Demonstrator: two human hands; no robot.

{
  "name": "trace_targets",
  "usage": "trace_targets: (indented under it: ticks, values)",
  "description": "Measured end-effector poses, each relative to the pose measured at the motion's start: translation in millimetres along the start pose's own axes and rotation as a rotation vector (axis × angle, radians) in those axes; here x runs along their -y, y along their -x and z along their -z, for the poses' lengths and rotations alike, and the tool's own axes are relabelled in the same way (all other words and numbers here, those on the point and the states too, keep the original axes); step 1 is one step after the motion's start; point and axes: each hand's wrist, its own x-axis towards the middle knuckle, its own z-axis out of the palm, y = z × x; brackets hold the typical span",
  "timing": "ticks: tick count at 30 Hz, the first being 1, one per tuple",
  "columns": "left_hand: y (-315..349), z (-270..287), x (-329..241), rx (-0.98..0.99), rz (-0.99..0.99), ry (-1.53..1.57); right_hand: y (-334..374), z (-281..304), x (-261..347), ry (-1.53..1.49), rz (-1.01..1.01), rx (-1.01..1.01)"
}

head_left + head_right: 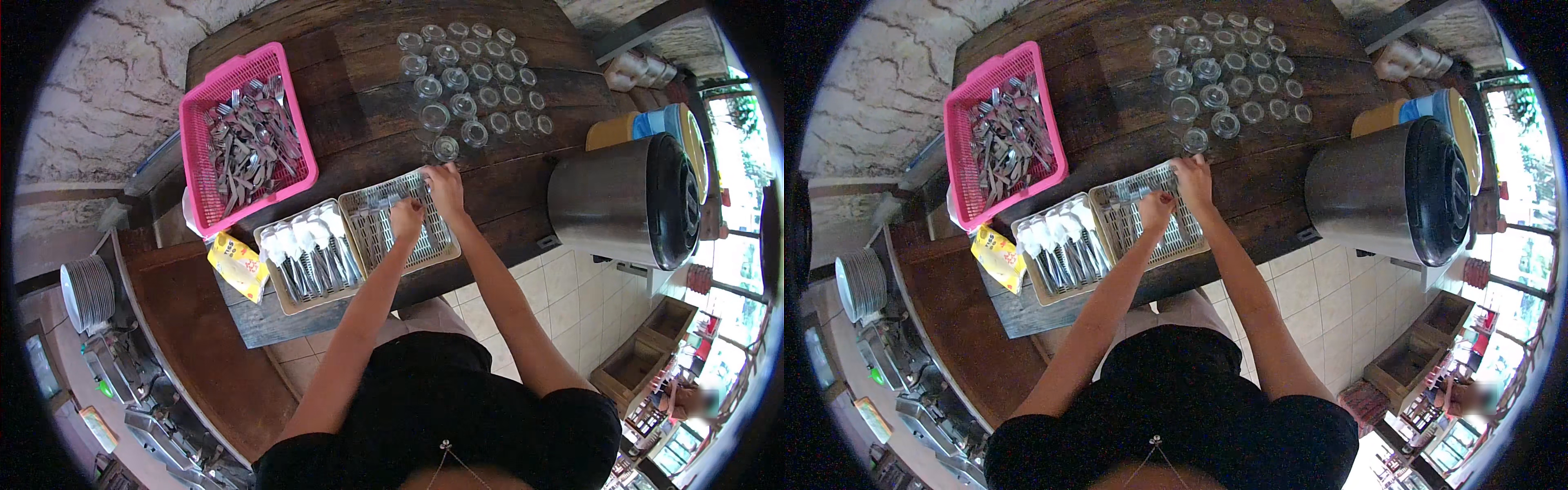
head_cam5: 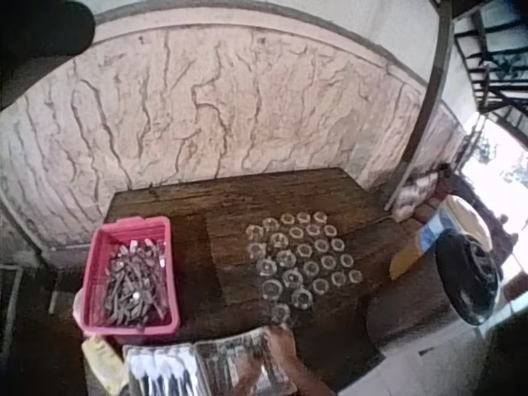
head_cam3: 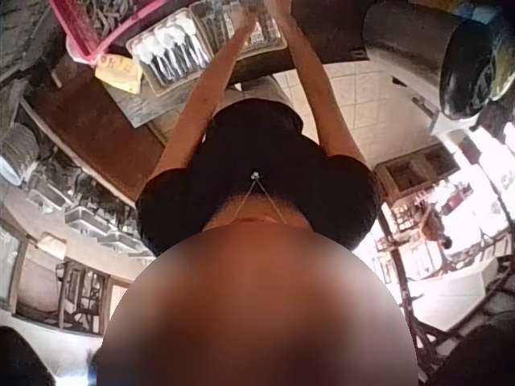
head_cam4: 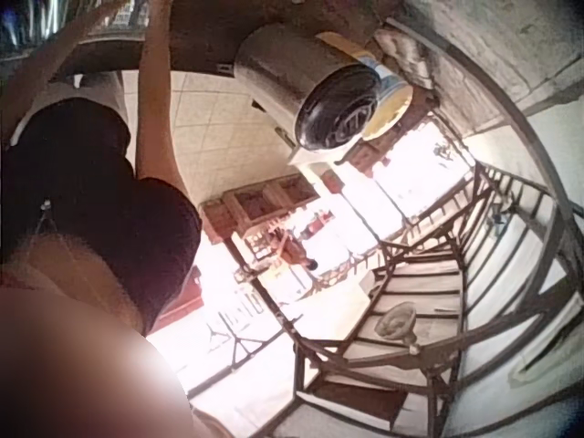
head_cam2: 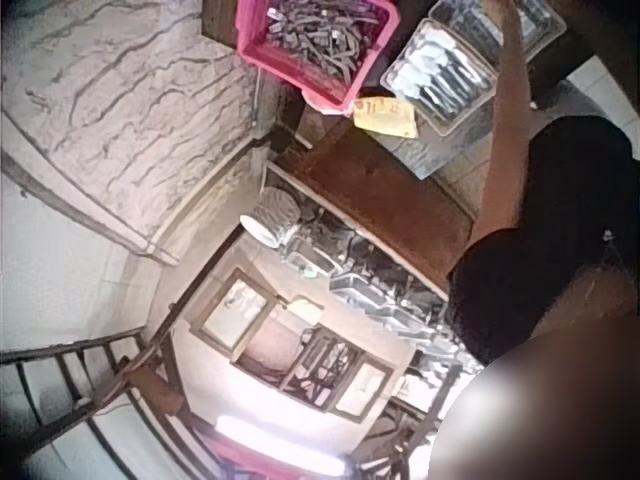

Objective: Sorting and wiping clean silverware into a service tray.

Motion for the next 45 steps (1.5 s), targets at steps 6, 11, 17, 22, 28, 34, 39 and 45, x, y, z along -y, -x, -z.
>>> trace_targets:
  ticks: [6, 11, 17, 22, 28, 34, 39, 45]
  values:
    - [-7.5, 0.4, 16.0, 0.084, 0.023, -0.131, 11.2, -6.8, 9.4, 0.253, 0.151, 0.002]
    - [-5.3, 5.0, 12.7, 0.145, 0.023, 0.008, 32.0, -1.1, 14.7, 0.268, 0.213, 0.072]
    - [4.0, 35.7, -5.1, 0.190, 0.005, 0.176, 42.7, -11.3, 23.9, 0.467, 0.062, 0.133]
    - [5.5, 78.7, -11.8, 0.134, -0.187, 0.102, 40.2, -18.9, 38.7, 0.504, -0.041, 0.117]
    - [-1.7, 173.6, -37.1, -0.052, -0.277, 0.359, -16.1, -7.7, 134.8, 0.136, 0.057, -0.178]
    - [-44.0, 260.4, -2.2, -0.384, -0.197, 0.636, -95.2, -51.2, 225.8, -0.312, 0.324, -0.242]
    - [-81.7, 303.8, 47.3, -0.371, -0.039, 0.823, -137.2, -121.4, 265.2, -0.271, 0.109, -0.031]
    - [-116.3, 312.0, 69.1, -0.279, 0.104, 0.811, -154.9, -165.4, 254.2, -0.273, -0.214, 0.347]
